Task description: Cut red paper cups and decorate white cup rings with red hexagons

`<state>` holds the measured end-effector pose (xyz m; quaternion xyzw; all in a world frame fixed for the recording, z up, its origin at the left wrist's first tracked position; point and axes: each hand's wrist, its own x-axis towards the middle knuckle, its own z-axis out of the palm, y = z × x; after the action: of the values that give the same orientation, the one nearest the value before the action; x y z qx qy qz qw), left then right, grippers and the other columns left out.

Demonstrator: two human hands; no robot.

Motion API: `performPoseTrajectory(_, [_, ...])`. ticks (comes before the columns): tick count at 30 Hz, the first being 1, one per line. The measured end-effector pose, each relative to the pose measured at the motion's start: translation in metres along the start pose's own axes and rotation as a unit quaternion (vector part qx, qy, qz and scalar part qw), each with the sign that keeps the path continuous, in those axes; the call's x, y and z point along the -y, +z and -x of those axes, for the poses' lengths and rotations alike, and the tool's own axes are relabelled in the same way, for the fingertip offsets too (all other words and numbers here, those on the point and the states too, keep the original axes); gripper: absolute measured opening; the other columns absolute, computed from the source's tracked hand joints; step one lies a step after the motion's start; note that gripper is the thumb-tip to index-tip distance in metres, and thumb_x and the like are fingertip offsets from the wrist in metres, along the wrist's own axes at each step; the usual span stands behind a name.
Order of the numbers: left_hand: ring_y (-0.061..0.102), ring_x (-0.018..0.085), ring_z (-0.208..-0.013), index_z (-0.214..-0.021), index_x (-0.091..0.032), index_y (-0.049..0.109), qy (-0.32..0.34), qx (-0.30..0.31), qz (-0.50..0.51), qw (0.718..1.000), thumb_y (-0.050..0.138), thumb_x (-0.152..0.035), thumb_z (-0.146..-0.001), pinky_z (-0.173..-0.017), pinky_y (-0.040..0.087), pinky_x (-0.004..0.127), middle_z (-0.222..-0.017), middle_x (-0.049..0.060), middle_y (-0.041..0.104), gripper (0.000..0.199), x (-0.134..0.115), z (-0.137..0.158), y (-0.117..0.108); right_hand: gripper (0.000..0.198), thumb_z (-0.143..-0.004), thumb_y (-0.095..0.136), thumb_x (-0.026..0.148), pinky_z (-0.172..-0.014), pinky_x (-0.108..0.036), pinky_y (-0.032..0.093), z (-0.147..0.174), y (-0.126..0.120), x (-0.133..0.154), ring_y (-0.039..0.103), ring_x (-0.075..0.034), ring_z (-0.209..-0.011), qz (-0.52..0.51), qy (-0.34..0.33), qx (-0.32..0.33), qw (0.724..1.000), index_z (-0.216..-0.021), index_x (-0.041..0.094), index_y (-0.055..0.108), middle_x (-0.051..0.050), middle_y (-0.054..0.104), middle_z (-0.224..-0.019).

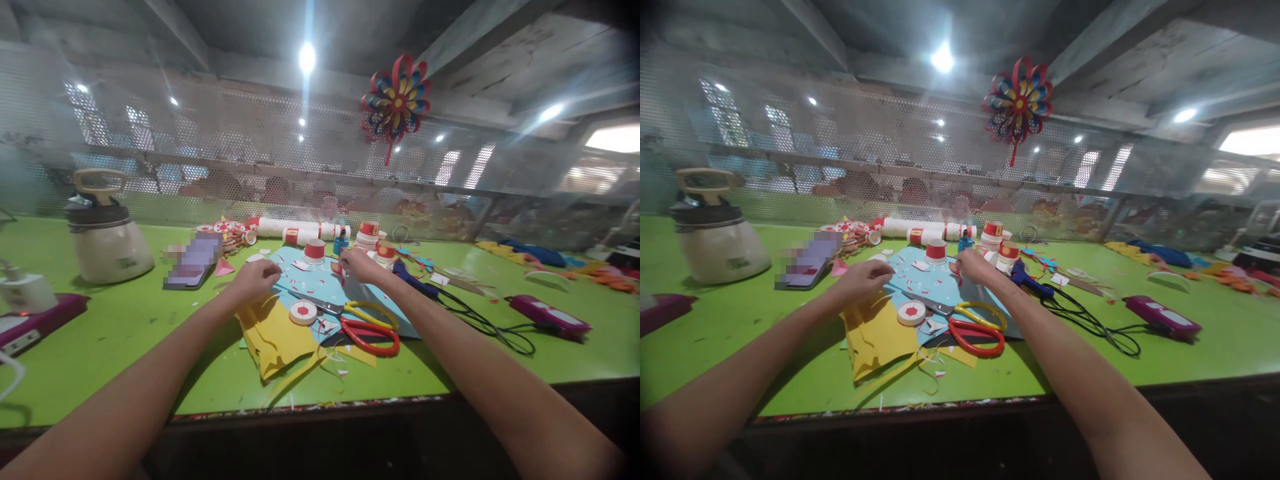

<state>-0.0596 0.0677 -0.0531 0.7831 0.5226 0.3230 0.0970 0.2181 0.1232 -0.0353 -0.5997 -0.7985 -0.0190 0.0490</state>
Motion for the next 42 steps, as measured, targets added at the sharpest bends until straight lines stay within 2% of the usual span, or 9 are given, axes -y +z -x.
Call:
performPoseTrajectory(7, [0.066, 0.022, -0.084, -0.091, -0.019, 0.070, 0.012, 0.037, 0.002, 0.999, 0.051, -0.028, -0.075, -0.075, 0.049, 0.029, -0.092, 0.006, 0.074, 0.026, -0.003, 0.002, 0.008, 0.029, -0.092, 0.055, 0.030, -0.082, -0.041, 0.052, -0.005, 0.010, -0.015, 0.062, -0.021, -0.098, -0.080, 0.100, -0.045, 0.991, -0.118, 0.017, 0.056, -0.008, 0.059, -0.119])
performPoseTrajectory(12, [0.066, 0.025, -0.091, -0.105, -0.020, 0.068, 0.010, 0.048, 0.004, 0.999, 0.049, -0.029, -0.078, -0.082, 0.047, 0.034, -0.099, 0.008, 0.073, 0.034, -0.001, 0.002, 0.013, 0.029, -0.092, 0.055, 0.030, -0.080, -0.040, 0.053, -0.009, 0.017, -0.013, 0.062, -0.020, -0.096, -0.183, 0.121, -0.029, 0.975, -0.118, 0.017, 0.056, -0.008, 0.059, -0.118])
performPoseTrajectory(17, [0.064, 0.027, -0.095, -0.096, -0.018, 0.072, 0.009, 0.042, 0.030, 0.999, 0.052, -0.029, -0.075, -0.084, 0.046, 0.036, -0.103, 0.010, 0.072, 0.031, 0.002, 0.002, 0.015, 0.028, -0.092, 0.055, 0.030, -0.080, -0.040, 0.053, -0.006, 0.014, -0.011, 0.062, -0.020, -0.096, -0.280, 0.115, -0.037, 0.952, -0.118, 0.017, 0.056, -0.008, 0.060, -0.118])
performPoseTrajectory(25, [0.065, 0.026, -0.083, -0.084, -0.016, 0.071, -0.037, -0.009, 0.166, 0.985, 0.058, -0.034, -0.070, -0.080, 0.049, 0.039, -0.085, 0.009, 0.072, 0.026, 0.002, -0.004, 0.011, 0.030, -0.092, 0.056, 0.030, -0.079, -0.040, 0.053, 0.021, -0.002, -0.004, 0.063, -0.020, -0.094, -0.389, 0.051, -0.066, 0.918, -0.118, 0.016, 0.056, -0.008, 0.060, -0.116])
performPoseTrajectory(30, [0.066, 0.021, -0.084, -0.090, -0.012, 0.067, -0.061, 0.038, 0.314, 0.947, 0.060, -0.036, -0.073, -0.078, 0.052, 0.035, -0.087, 0.010, 0.071, 0.030, -0.032, -0.005, -0.001, 0.027, -0.092, 0.055, 0.031, -0.074, -0.037, 0.055, 0.041, -0.011, 0.009, 0.064, -0.018, -0.088, -0.417, -0.018, -0.040, 0.908, -0.114, 0.015, 0.057, -0.007, 0.062, -0.109])
performPoseTrajectory(32, [0.066, 0.020, -0.083, -0.093, -0.012, 0.067, -0.071, 0.079, 0.360, 0.927, 0.065, -0.035, -0.071, -0.075, 0.052, 0.034, -0.087, 0.011, 0.071, 0.032, -0.050, -0.005, -0.002, 0.024, -0.092, 0.055, 0.030, -0.069, -0.034, 0.055, 0.047, -0.015, 0.017, 0.064, -0.016, -0.081, -0.422, -0.054, -0.026, 0.905, -0.109, 0.014, 0.059, -0.005, 0.064, -0.102])
performPoseTrajectory(36, [0.062, 0.016, -0.064, -0.085, -0.012, 0.067, -0.092, 0.137, 0.410, 0.897, 0.072, -0.033, -0.066, -0.059, 0.049, 0.028, -0.072, 0.006, 0.068, 0.029, -0.075, -0.006, 0.006, 0.017, -0.092, 0.056, 0.028, -0.053, -0.023, 0.051, 0.056, -0.020, 0.037, 0.059, -0.009, -0.055, -0.434, -0.128, -0.020, 0.891, -0.090, 0.012, 0.062, 0.002, 0.063, -0.073])
performPoseTrajectory(39, [0.051, 0.009, -0.050, -0.072, -0.012, 0.065, -0.102, 0.140, 0.429, 0.886, 0.074, -0.032, -0.064, -0.050, 0.038, 0.022, -0.055, -0.001, 0.059, 0.023, -0.079, -0.007, 0.013, 0.016, -0.090, 0.057, 0.020, -0.045, -0.019, 0.044, 0.061, -0.021, 0.048, 0.055, -0.007, -0.043, -0.454, -0.164, -0.034, 0.875, -0.077, 0.012, 0.062, 0.006, 0.058, -0.053])
performPoseTrajectory(42, [0.046, 0.007, -0.046, -0.062, -0.012, 0.061, -0.114, 0.135, 0.442, 0.880, 0.078, -0.031, -0.060, -0.048, 0.035, 0.021, -0.049, -0.003, 0.055, 0.025, -0.074, -0.007, 0.017, 0.011, -0.085, 0.057, 0.018, -0.040, -0.019, 0.039, 0.062, -0.017, 0.051, 0.055, -0.007, -0.039, -0.484, -0.168, -0.054, 0.857, -0.078, 0.013, 0.063, 0.006, 0.057, -0.048])
